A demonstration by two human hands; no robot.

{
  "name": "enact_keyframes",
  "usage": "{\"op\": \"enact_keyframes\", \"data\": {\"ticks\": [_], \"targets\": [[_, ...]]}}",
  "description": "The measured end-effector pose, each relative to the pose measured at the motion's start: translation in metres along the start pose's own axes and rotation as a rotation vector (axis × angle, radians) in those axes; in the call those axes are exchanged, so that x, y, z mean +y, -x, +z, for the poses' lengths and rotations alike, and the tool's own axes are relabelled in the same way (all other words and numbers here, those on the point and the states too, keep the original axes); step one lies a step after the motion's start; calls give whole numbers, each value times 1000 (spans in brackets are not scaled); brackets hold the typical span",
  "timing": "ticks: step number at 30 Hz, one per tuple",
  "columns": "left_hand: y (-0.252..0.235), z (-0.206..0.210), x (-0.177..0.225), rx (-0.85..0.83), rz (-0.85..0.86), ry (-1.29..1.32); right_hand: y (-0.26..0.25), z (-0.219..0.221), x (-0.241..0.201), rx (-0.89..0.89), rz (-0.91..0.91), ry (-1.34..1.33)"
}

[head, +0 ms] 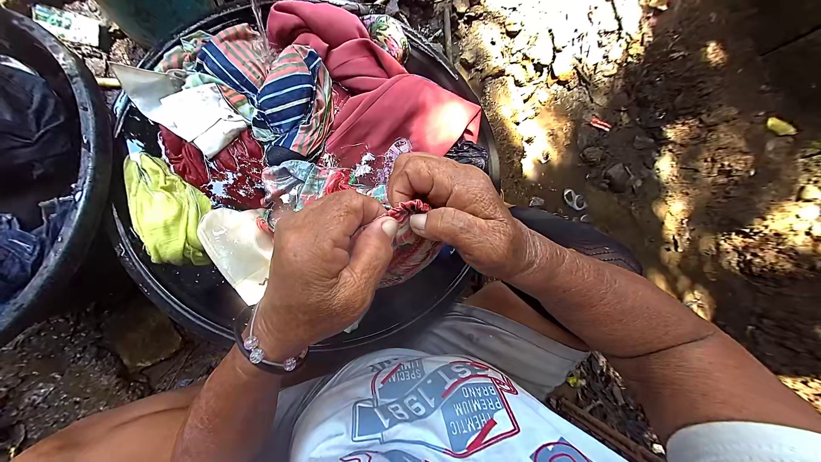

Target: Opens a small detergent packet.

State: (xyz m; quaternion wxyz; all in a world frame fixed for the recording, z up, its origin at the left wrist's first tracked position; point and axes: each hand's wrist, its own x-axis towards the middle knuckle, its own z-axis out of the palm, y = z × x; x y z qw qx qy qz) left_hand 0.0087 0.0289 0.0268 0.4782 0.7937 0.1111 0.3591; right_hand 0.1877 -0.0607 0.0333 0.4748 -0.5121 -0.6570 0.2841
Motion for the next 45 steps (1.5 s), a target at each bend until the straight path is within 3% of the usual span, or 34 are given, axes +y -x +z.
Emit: {"op": "enact_keyframes", "data": {"ticks": [10, 16, 22, 28, 45], "targets": [[0, -2, 1, -22, 12, -59, 1, 3, 1, -93, -120, 146], [4, 0, 0, -15, -46, 95, 3, 5, 2, -118, -144, 111], [6, -2, -4, -61, -42, 250, 5, 8, 3, 35, -171, 84], [5, 4, -7, 9, -51, 164, 5, 10, 4, 120, -159, 189], [5, 12, -7, 64, -84, 97, 10, 15, 6, 86, -177, 266]]}}
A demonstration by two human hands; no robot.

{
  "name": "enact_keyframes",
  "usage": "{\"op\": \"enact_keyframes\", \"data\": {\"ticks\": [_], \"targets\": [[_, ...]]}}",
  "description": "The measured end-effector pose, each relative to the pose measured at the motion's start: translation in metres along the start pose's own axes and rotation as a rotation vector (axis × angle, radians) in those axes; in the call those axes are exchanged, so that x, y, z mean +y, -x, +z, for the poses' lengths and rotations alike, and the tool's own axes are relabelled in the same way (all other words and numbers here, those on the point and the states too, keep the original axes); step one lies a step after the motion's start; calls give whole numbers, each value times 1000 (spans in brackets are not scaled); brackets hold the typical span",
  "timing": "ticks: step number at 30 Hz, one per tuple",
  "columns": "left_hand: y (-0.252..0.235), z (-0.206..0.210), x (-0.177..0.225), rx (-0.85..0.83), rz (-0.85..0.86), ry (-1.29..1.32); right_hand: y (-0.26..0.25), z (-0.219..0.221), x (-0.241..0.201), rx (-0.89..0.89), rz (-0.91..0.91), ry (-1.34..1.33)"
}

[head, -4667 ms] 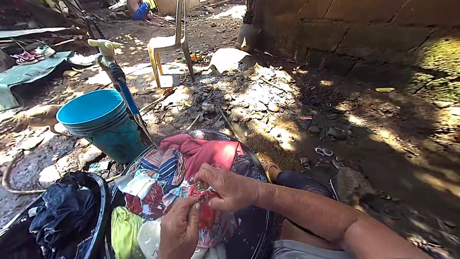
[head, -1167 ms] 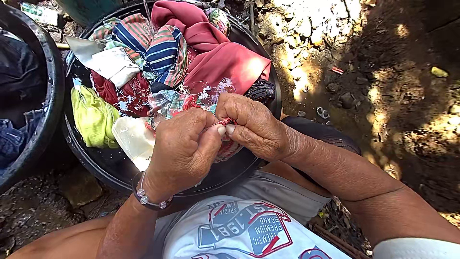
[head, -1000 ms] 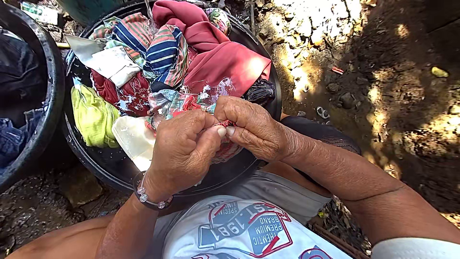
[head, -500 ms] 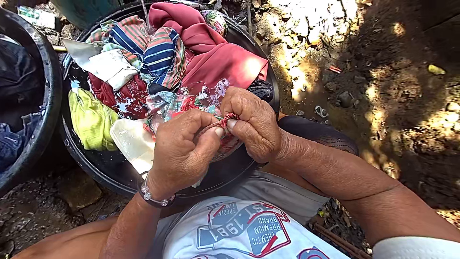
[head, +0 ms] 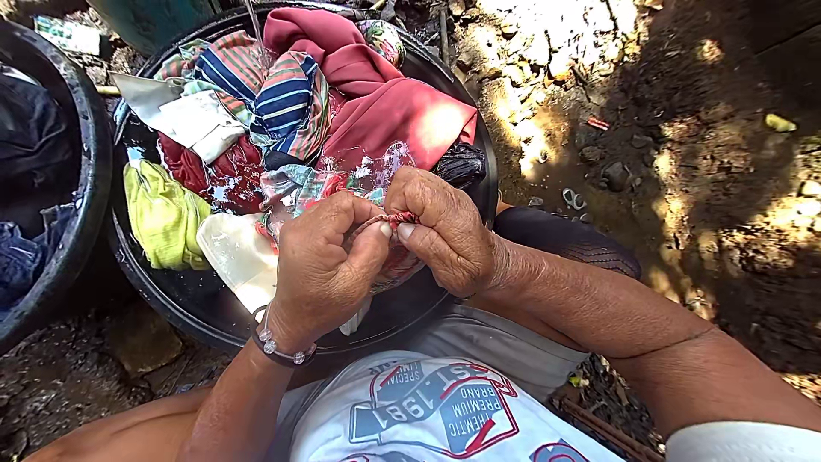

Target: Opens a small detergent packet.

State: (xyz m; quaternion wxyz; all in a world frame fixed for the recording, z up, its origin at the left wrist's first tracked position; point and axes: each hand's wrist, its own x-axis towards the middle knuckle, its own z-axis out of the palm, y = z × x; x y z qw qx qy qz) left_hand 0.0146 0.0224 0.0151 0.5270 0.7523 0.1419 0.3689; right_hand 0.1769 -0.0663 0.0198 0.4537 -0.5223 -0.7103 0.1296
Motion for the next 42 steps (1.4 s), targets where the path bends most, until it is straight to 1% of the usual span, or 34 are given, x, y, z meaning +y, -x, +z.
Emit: {"op": "enact_keyframes", "data": {"ticks": [5, 8, 13, 16, 19, 24, 27, 31, 33, 34, 38, 42], "targets": [[3, -4, -4, -43, 19, 6, 0, -3, -2, -74, 13, 12], [5, -4, -7, -56, 61, -77, 0, -4, 0, -116, 42, -67], [10, 0, -11, 8, 115, -197, -1, -4, 1, -135, 137, -184], [11, 4, -11, 64, 197, -263, -2, -3, 3, -112, 155, -257], [12, 7, -12, 68, 245, -234, -2, -3, 2, -90, 157, -258], [12, 8, -16, 35, 252, -111, -2, -4, 1, -90, 140, -151], [13, 9, -18, 41, 250, -71, -1, -5, 0, -112, 140, -161], [14, 5, -23, 0, 141, -17, -1, -7, 2, -168, 140, -168], [14, 4, -22, -6, 75, -35, -1, -8, 4, -184, 138, -154], [14, 5, -21, 2, 72, -67, -1, -8, 6, -180, 143, -146], [13, 14, -20, 64, 177, -230, 0, -6, 13, -100, 159, -155], [14, 16, -23, 44, 193, -236, 1, -4, 15, -81, 182, -109]]}}
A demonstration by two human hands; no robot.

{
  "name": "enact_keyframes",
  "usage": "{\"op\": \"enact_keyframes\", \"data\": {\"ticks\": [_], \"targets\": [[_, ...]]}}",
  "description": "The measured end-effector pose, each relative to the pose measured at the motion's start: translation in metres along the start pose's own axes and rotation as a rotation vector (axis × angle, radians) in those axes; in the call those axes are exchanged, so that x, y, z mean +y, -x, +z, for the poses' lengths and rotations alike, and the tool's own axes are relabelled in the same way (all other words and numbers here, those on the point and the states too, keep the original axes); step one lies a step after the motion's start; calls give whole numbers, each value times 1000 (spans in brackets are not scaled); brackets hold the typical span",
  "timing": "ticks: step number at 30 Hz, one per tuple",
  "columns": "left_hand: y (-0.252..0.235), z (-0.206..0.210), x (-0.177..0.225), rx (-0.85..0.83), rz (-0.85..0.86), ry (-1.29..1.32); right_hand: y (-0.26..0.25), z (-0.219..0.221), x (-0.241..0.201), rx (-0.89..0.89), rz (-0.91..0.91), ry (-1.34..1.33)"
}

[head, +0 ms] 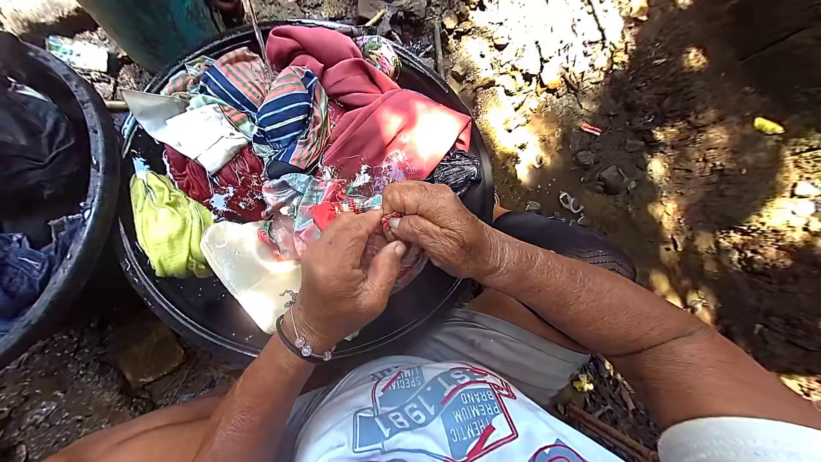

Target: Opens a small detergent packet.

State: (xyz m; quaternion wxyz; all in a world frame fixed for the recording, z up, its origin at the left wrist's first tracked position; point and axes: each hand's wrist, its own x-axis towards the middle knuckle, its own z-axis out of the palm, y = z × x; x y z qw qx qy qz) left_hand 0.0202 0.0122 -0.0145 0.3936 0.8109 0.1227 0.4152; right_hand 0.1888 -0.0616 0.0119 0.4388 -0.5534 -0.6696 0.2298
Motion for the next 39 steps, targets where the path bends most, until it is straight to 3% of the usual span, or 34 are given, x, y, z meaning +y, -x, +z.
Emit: {"op": "enact_keyframes", "data": {"ticks": [7, 13, 17, 27, 33, 39], "targets": [[-1, 1, 0, 64, 29, -85, -1, -2, -1, -19, -10, -38], [-6, -12, 4, 74, 0, -119, 0, 0, -3, 28, -133, 314], [-8, -19, 8, 71, -21, -87, 0, 5, 0, 99, -168, 366], [-10, -18, 10, 62, -45, -102, 2, 8, -2, 78, -185, 231], [-14, -20, 12, 40, -46, -93, 2, 10, 1, 64, -203, 299], [-16, -29, 14, -11, -88, -45, -4, 0, -1, 117, -72, -9]]}}
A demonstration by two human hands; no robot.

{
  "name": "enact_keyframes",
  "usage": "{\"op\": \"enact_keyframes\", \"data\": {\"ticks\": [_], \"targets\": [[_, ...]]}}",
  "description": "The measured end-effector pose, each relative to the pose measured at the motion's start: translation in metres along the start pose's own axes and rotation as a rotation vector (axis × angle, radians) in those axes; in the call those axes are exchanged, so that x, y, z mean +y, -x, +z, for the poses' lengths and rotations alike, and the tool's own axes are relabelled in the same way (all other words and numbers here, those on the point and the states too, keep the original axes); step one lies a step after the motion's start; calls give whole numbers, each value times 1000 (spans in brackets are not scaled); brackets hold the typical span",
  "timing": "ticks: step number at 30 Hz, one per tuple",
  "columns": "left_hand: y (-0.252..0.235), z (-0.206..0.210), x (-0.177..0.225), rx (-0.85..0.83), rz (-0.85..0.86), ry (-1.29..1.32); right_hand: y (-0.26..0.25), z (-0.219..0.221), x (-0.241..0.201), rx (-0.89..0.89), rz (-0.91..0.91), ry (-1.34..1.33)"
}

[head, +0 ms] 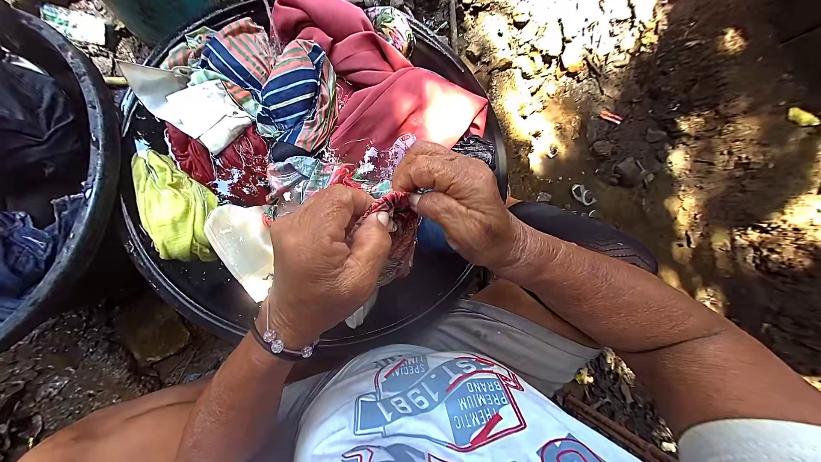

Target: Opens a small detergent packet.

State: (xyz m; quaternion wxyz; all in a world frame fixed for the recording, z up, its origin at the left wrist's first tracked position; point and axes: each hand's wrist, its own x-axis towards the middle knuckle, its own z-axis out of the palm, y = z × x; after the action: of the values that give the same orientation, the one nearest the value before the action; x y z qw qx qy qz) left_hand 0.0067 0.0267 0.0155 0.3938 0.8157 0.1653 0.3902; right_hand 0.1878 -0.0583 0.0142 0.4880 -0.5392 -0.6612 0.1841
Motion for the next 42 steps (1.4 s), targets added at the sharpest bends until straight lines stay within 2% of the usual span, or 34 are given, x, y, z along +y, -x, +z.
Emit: {"op": "enact_keyframes", "data": {"ticks": [4, 10, 17, 20, 29, 42], "targets": [[-2, -3, 1, -34, -41, 111, -3, 4, 1, 91, 201, -384], [-2, -2, 2, -46, -82, 180, -6, 4, -5, 33, 392, -565], [0, 2, 1, -53, -83, 205, -2, 1, -8, -92, 171, -301], [0, 3, 1, -49, -79, 199, -1, 1, -6, -92, 81, -273], [1, 1, 0, -40, -85, 206, 0, 1, -6, -125, 39, -283], [1, 2, 0, -51, -89, 208, 2, 2, -10, -147, -24, -54]]}}
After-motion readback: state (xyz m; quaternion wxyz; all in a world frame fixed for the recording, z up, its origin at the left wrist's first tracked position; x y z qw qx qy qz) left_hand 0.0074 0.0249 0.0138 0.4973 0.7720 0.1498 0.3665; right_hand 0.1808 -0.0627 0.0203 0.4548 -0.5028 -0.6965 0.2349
